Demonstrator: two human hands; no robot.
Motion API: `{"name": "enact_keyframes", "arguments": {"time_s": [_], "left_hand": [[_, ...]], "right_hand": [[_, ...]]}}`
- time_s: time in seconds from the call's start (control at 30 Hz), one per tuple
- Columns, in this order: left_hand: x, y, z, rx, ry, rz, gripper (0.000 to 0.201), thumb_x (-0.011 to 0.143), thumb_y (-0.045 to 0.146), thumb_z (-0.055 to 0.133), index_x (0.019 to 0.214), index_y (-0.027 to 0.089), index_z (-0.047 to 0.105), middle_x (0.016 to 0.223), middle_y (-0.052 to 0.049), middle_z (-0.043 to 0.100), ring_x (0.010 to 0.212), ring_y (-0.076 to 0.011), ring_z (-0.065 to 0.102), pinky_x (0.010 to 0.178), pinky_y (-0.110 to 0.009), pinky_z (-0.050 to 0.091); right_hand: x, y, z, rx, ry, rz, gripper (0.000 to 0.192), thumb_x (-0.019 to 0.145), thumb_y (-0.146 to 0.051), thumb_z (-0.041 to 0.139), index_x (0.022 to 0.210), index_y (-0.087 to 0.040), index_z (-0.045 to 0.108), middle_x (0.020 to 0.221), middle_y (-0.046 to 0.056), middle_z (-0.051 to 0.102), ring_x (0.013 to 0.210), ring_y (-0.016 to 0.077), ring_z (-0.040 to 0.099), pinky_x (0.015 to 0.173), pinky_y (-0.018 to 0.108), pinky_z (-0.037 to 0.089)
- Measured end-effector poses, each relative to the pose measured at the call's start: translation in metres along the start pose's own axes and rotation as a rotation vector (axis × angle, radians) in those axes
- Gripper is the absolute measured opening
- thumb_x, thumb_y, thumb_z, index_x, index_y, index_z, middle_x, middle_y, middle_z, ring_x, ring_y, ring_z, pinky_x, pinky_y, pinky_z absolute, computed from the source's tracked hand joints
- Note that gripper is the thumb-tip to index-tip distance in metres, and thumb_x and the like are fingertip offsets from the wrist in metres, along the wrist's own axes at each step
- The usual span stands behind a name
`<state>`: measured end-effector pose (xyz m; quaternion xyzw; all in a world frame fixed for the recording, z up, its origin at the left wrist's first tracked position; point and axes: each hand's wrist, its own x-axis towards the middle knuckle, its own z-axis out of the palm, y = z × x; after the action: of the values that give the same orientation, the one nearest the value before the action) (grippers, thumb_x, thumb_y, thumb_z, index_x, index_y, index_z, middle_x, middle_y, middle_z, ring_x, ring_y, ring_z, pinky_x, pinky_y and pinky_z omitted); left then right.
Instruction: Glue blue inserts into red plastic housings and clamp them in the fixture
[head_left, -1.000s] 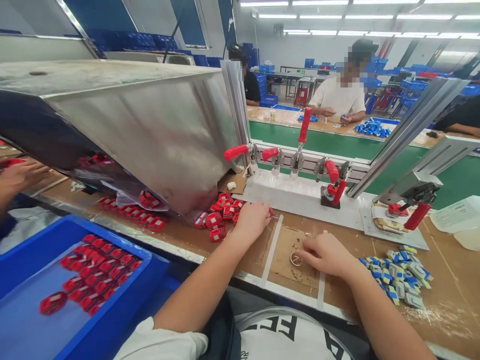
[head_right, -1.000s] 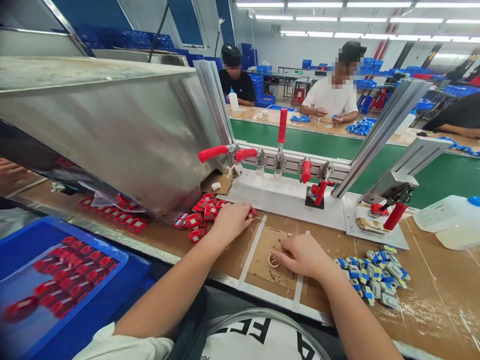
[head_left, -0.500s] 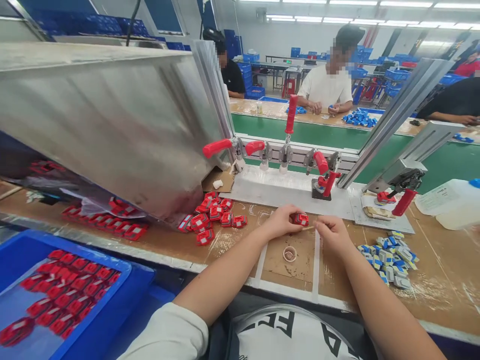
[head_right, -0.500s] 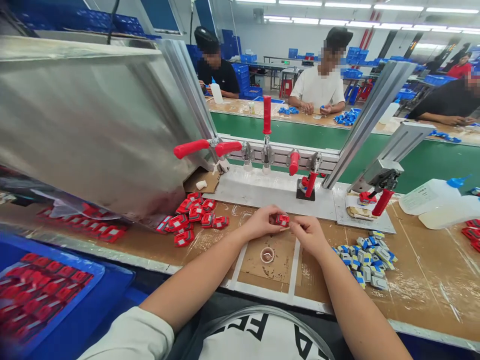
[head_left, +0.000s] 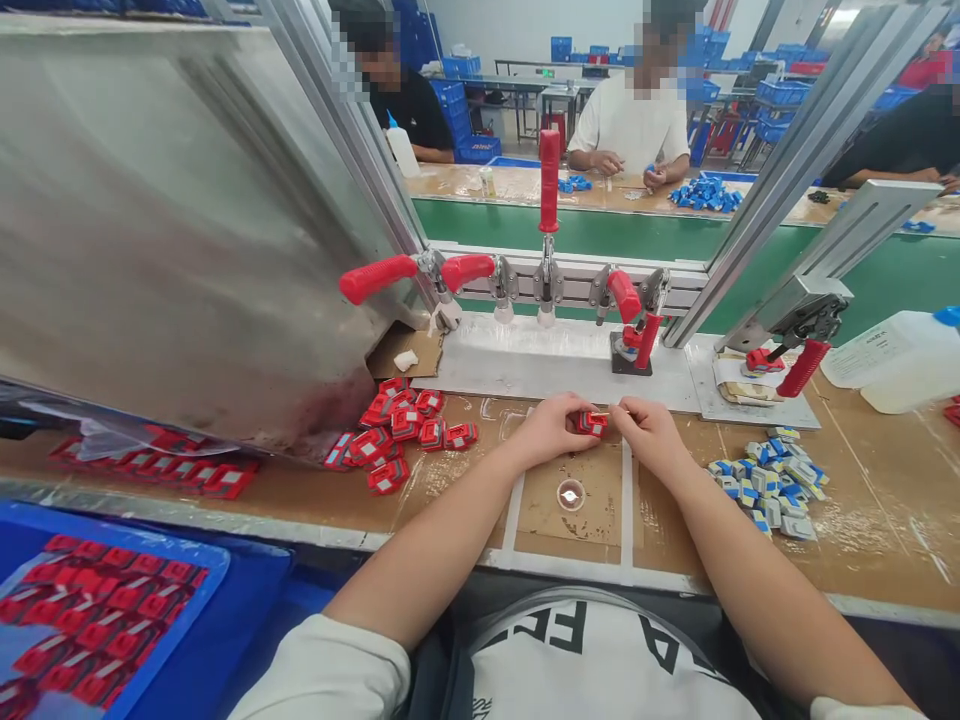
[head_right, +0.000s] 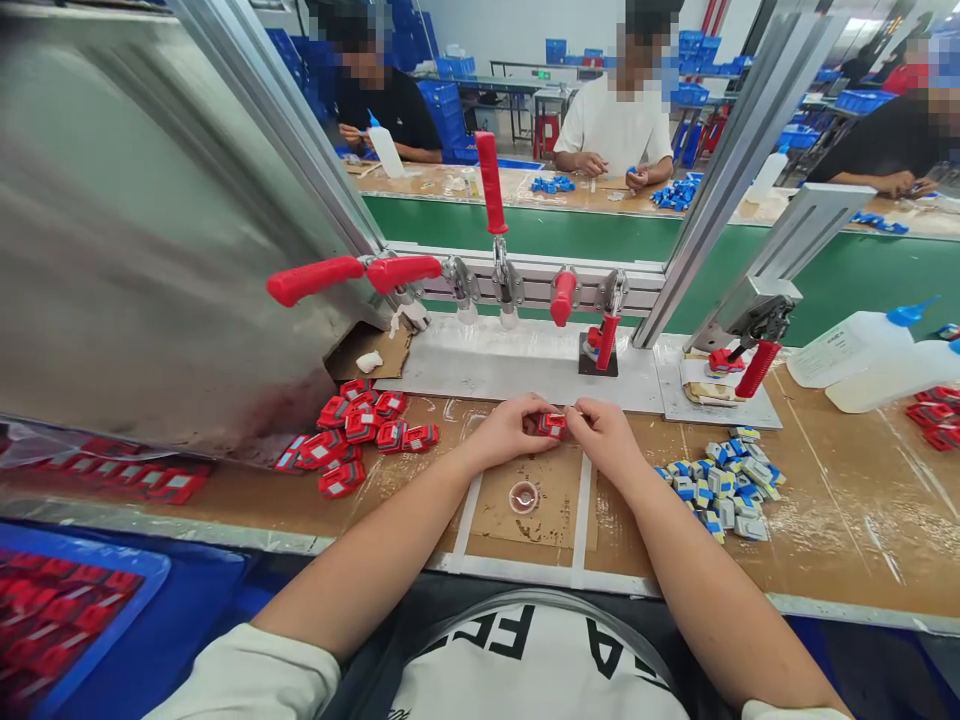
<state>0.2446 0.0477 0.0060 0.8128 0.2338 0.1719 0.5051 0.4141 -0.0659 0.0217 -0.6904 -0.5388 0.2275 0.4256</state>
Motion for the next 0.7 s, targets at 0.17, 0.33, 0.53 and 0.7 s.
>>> {"name": "enact_keyframes", "arguments": {"time_s": [0.17, 0.33, 0.53, 0.7], "left_hand": [[-0.001, 0.001, 0.001, 0.006, 0.025, -0.01, 0.032, 0.071, 0.03, 0.08, 0.101, 0.02, 0.077, 0.095, -0.003, 0.066, 0.078, -0.0158, 0.061, 0.072, -0.026, 0.049], [-0.004, 0.002, -0.001, 0.035, 0.012, -0.028, 0.031, 0.073, 0.029, 0.08, 0.103, 0.021, 0.077, 0.1, -0.003, 0.066, 0.082, -0.0163, 0.063, 0.073, -0.027, 0.05], [-0.004, 0.0, -0.002, 0.053, 0.005, 0.049, 0.03, 0.078, 0.025, 0.077, 0.108, 0.022, 0.076, 0.111, -0.005, 0.067, 0.088, -0.0171, 0.063, 0.076, -0.028, 0.051], [-0.003, -0.002, 0.0, -0.024, 0.024, 0.074, 0.031, 0.077, 0.017, 0.077, 0.107, 0.021, 0.075, 0.111, -0.006, 0.065, 0.089, -0.0165, 0.062, 0.076, -0.027, 0.051]], "right_hand": [[-0.002, -0.001, -0.003, -0.139, 0.039, -0.071, 0.042, 0.09, -0.041, 0.05, 0.058, -0.023, 0.029, 0.055, -0.004, 0.028, 0.056, 0.0121, 0.028, 0.055, 0.03, 0.021], [-0.005, -0.004, -0.005, -0.239, 0.092, -0.135, 0.039, 0.085, -0.033, 0.05, 0.058, -0.023, 0.024, 0.054, -0.005, 0.022, 0.053, 0.0108, 0.023, 0.053, 0.029, 0.019], [-0.009, -0.01, -0.008, -0.142, 0.019, -0.137, 0.038, 0.082, -0.03, 0.05, 0.057, -0.023, 0.021, 0.056, -0.006, 0.018, 0.055, 0.0092, 0.02, 0.052, 0.028, 0.016], [-0.02, -0.022, -0.003, 0.041, -0.199, -0.238, 0.039, 0.087, -0.028, 0.049, 0.057, -0.022, 0.024, 0.056, -0.006, 0.021, 0.054, 0.0086, 0.02, 0.052, 0.027, 0.018]]}}
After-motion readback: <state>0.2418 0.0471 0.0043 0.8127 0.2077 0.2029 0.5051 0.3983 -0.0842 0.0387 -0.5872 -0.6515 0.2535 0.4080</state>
